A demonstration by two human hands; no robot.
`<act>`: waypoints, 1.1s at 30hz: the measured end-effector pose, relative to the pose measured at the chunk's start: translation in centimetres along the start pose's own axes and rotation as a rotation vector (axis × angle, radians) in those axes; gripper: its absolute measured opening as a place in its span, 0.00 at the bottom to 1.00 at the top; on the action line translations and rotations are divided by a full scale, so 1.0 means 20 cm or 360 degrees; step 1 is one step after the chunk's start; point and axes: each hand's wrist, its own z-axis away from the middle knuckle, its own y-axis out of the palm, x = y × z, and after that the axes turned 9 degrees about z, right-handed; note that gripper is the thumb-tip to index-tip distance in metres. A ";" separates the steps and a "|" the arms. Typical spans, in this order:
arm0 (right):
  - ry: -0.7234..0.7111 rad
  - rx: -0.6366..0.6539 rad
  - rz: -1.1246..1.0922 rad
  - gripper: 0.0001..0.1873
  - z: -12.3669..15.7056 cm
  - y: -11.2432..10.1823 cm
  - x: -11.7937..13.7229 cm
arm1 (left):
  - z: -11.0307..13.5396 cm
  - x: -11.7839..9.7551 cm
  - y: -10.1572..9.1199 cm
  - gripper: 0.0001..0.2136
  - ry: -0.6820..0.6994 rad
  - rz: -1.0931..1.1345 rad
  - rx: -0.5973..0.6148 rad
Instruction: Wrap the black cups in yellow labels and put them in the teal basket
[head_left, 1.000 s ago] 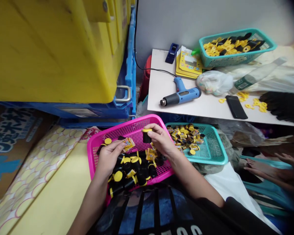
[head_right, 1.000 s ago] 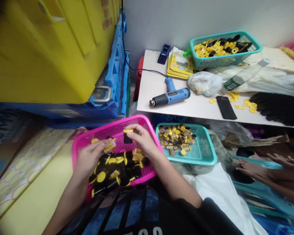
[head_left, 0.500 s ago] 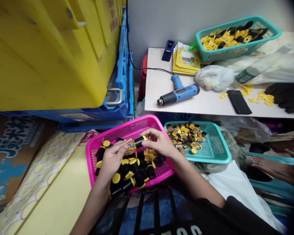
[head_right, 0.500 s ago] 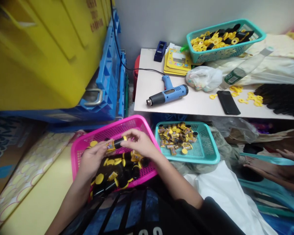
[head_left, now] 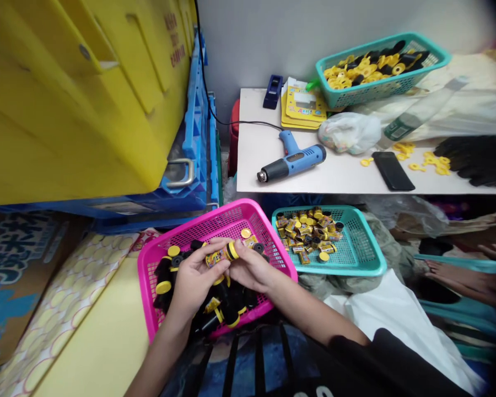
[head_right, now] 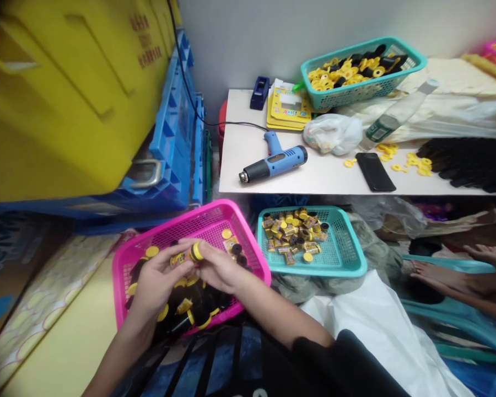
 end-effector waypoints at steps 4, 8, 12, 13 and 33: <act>0.0003 0.0018 -0.0074 0.25 0.01 -0.01 -0.02 | 0.00 -0.04 0.03 0.14 0.0023 -0.0104 0.0084; -0.0014 0.0031 0.0037 0.26 0.04 -0.03 0.00 | 0.01 -0.05 0.06 0.13 0.0011 -0.0082 0.0165; -0.0260 -0.0080 0.0487 0.34 0.08 -0.06 0.06 | 0.02 -0.05 0.09 0.17 -0.0001 0.0008 0.0187; -0.0397 -0.0113 0.0734 0.32 0.10 -0.06 0.09 | 0.02 -0.05 0.10 0.21 -0.0010 0.0045 0.0207; -0.0014 0.0199 0.3780 0.07 -0.01 -0.18 0.11 | -0.02 -0.07 -0.04 0.14 0.0122 -0.0137 0.0160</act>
